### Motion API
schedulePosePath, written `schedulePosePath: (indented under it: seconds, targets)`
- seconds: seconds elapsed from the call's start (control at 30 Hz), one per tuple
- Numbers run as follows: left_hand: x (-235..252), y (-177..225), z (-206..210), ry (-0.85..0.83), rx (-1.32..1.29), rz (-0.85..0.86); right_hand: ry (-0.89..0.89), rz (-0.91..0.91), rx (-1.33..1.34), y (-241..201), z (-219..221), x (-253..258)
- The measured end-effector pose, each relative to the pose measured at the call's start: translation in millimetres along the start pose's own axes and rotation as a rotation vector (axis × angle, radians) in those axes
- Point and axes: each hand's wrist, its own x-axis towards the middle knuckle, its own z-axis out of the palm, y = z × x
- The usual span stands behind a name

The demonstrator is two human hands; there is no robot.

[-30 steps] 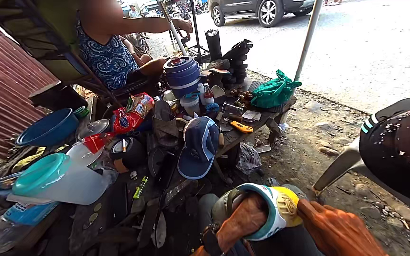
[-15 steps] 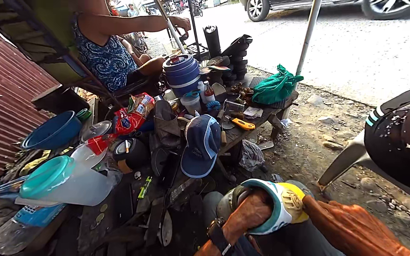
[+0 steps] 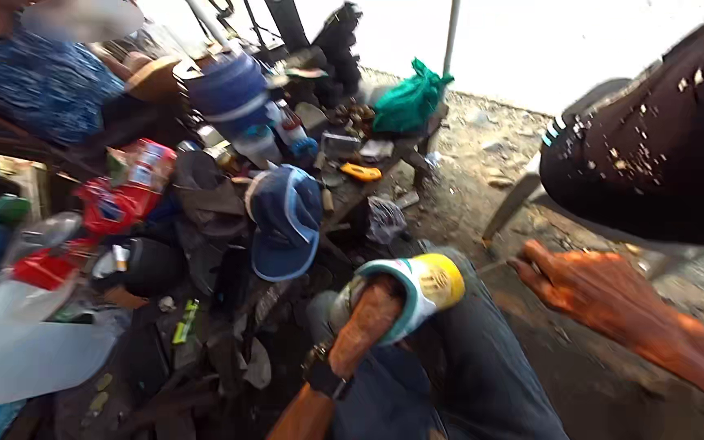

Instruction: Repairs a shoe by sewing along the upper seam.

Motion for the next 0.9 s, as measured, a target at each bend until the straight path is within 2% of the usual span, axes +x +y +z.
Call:
schedulePosePath:
  seconds: [0.07,0.17,0.3,0.37,0.47,0.57,0.7,0.77,0.83,0.9]
  targets:
    - [-2,0,0,-0.026,0.078,0.019,-0.077,0.026,0.166,-2,0,-7]
    - [-4,0,3,-0.065,0.122,-0.010,-0.229,0.160,0.635,-13,20,-20]
    - [-6,7,3,-0.058,0.095,-0.061,-0.153,0.285,1.092,-29,44,-34]
    - [-7,9,3,-0.058,0.099,-0.083,-0.085,0.311,1.172,-35,51,-41]
    - [-7,9,2,-0.049,0.117,-0.093,0.017,0.291,1.109,-44,65,-44]
    - [-6,7,2,-0.048,0.090,-0.110,0.001,0.354,1.074,-53,76,-39]
    - [-6,4,2,-0.033,0.014,-0.108,-0.015,0.410,1.205,-55,78,-29]
    - [-6,1,1,-0.044,-0.009,-0.094,-0.084,0.439,1.379,-50,71,-29]
    - [-6,0,0,-0.048,-0.014,-0.089,-0.140,0.425,1.688,-44,62,-30]
    - [-6,2,0,-0.041,-0.015,-0.104,-0.125,0.370,1.944,-37,49,-30]
